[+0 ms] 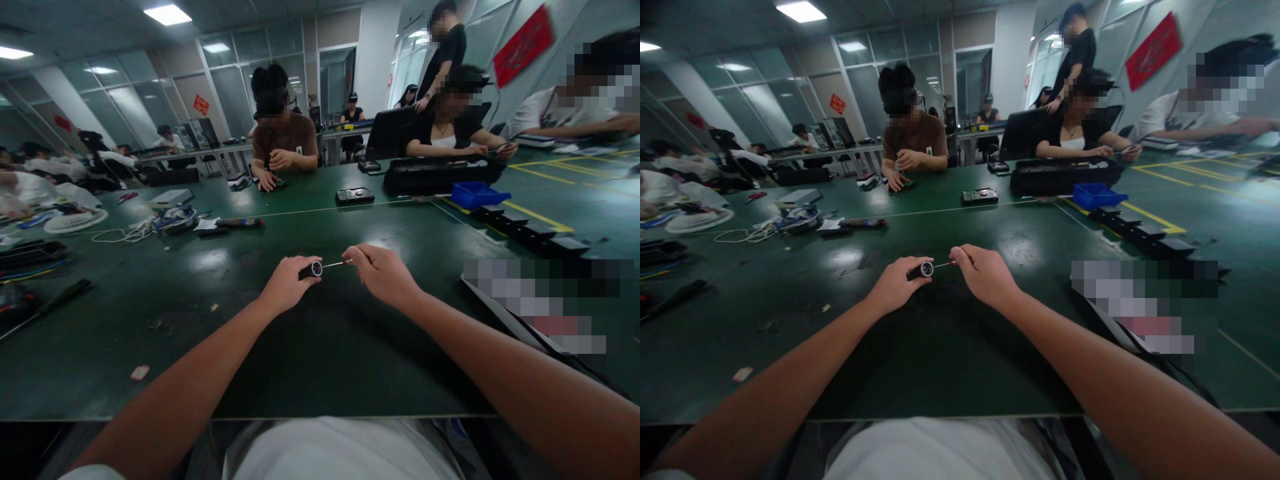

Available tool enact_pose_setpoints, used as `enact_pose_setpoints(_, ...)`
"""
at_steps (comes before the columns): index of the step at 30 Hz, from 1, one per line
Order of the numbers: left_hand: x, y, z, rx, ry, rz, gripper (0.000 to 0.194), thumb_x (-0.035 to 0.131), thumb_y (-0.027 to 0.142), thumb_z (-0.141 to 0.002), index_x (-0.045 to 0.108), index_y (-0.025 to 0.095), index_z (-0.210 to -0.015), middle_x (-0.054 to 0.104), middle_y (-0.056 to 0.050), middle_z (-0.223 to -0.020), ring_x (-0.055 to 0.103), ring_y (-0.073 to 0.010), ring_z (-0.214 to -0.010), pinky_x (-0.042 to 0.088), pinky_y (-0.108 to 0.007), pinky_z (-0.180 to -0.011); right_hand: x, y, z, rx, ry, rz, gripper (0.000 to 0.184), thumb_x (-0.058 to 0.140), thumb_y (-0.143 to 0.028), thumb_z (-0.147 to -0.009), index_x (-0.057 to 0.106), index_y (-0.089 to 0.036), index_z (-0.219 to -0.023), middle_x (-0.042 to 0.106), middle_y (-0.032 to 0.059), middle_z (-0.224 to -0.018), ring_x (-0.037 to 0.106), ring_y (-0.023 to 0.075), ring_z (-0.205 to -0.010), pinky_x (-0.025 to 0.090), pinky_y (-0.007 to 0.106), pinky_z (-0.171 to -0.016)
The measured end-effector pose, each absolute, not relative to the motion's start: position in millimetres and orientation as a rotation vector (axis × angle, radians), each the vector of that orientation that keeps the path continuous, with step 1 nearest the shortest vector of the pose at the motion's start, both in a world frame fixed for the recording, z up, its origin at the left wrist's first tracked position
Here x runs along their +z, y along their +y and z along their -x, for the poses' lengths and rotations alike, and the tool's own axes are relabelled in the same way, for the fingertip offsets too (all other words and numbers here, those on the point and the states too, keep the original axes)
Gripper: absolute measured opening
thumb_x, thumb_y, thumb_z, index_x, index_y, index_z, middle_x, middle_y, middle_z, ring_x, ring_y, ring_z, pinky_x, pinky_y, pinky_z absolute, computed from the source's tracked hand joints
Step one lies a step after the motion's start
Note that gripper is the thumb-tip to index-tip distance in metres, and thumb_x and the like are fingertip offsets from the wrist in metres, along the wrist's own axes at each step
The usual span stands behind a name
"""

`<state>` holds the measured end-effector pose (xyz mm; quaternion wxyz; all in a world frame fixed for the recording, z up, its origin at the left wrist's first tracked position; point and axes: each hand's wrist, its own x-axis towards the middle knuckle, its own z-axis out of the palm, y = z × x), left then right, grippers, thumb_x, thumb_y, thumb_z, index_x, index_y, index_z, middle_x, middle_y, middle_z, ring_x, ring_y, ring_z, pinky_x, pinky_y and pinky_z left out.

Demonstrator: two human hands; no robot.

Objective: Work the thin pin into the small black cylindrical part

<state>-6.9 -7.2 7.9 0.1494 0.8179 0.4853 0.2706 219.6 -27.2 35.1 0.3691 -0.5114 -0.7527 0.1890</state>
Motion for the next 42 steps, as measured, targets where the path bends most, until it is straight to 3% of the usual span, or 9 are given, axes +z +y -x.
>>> enact_pose_setpoints(6,10.4,-8.6,7.0,0.718,1.388,-2.387,0.035,0.07,0.025,-0.086,0.067,0.026,-0.121,0.07,-0.004,-0.115,0.06,-0.0249,-0.107,0.041,-0.046,-0.102,36.6,-31.3,-218.3,0.428,-2.04,1.227,0.031,0.046,-0.03,-0.098,0.065,-0.02,-0.121,0.074,0.0043,-0.087,0.059,0.0162,-0.062,0.039,0.029,-0.059)
enact_pose_setpoints(15,10.9,-7.3,10.5,0.762,1.426,-2.378,0.036,0.07,0.027,-0.086,0.067,0.029,-0.122,0.071,-0.003,-0.112,0.061,-0.0241,-0.103,0.043,-0.044,-0.098,33.5,-28.4,-217.1,0.442,-2.001,1.244,0.032,0.041,-0.037,-0.101,0.069,-0.022,-0.103,0.073,0.0048,-0.088,0.064,0.0197,-0.073,0.042,0.032,-0.065)
enact_pose_setpoints(19,11.2,-7.6,9.0,0.726,1.37,-2.419,0.035,0.069,0.027,-0.088,0.066,0.027,-0.122,0.071,-0.003,-0.115,0.061,-0.0244,-0.108,0.04,-0.046,-0.102,30.7,-28.5,-216.4,0.487,-1.96,1.253,0.029,0.044,-0.033,-0.098,0.061,-0.021,-0.118,0.07,0.0045,-0.082,0.061,0.0194,-0.067,0.042,0.033,-0.063)
enact_pose_setpoints(22,10.1,-6.7,9.3,0.71,1.347,-2.429,0.034,0.067,0.027,-0.089,0.065,0.027,-0.123,0.069,-0.004,-0.12,0.06,-0.0248,-0.113,0.037,-0.049,-0.106,29.4,-30.3,-216.6,0.493,-1.964,1.164,0.032,0.049,-0.029,-0.095,0.052,-0.021,-0.126,0.069,0.005,-0.086,0.062,0.021,-0.074,0.045,0.034,-0.068)
enact_pose_setpoints(27,6.7,-4.6,10.9,0.735,1.344,-2.414,0.035,0.068,0.029,-0.089,0.065,0.028,-0.124,0.069,-0.004,-0.12,0.06,-0.0244,-0.112,0.038,-0.049,-0.106,29.9,-30.6,-217.8,0.52,-1.942,1.2,0.024,0.043,-0.036,-0.099,0.059,-0.023,-0.11,0.068,0.0045,-0.085,0.061,0.02,-0.072,0.043,0.034,-0.066)
enact_pose_setpoints(30,6.6,-4.6,10.3,0.736,1.379,-2.404,0.036,0.068,0.03,-0.088,0.065,0.029,-0.124,0.07,-0.003,-0.116,0.06,-0.0247,-0.108,0.04,-0.048,-0.103,29.8,-31.0,-217.1,0.544,-1.889,1.22,0.027,0.039,-0.034,-0.1,0.061,-0.023,-0.112,0.068,0.004,-0.087,0.058,0.0183,-0.068,0.042,0.034,-0.065)
enact_pose_setpoints(33,8.3,-5.9,9.0,0.728,1.405,-2.39,0.037,0.069,0.031,-0.088,0.065,0.029,-0.125,0.07,-0.004,-0.115,0.06,-0.0252,-0.106,0.041,-0.048,-0.103,27.5,-29.7,-215.5,0.635,-1.747,1.194,0.027,0.048,-0.032,-0.095,0.056,-0.023,-0.119,0.066,0.003,-0.086,0.06,0.0194,-0.074,0.046,0.034,-0.069)
enact_pose_setpoints(36,10.7,-7.5,8.3,0.755,1.404,-2.389,0.038,0.068,0.031,-0.089,0.064,0.028,-0.126,0.069,-0.004,-0.116,0.06,-0.0244,-0.106,0.042,-0.046,-0.102,22.1,-22.5,-215.2,0.828,-1.549,1.131,0.023,0.055,-0.038,-0.09,0.058,-0.021,-0.106,0.064,0.0043,-0.087,0.062,0.0203,-0.081,0.051,0.037,-0.077)
enact_pose_setpoints(42,10.2,-4.9,10.9,0.807,1.422,-2.497,0.039,0.065,0.029,-0.092,0.06,0.03,-0.13,0.065,-0.004,-0.128,0.055,-0.0245,-0.121,0.026,-0.054,-0.115,6.5,-1.0,-221.8,1.236,-1.18,1.106,0.028,0.053,-0.051,-0.088,0.056,-0.023,-0.084,0.059,0.0052,-0.075,0.058,0.0195,-0.065,0.057,0.041,-0.071)
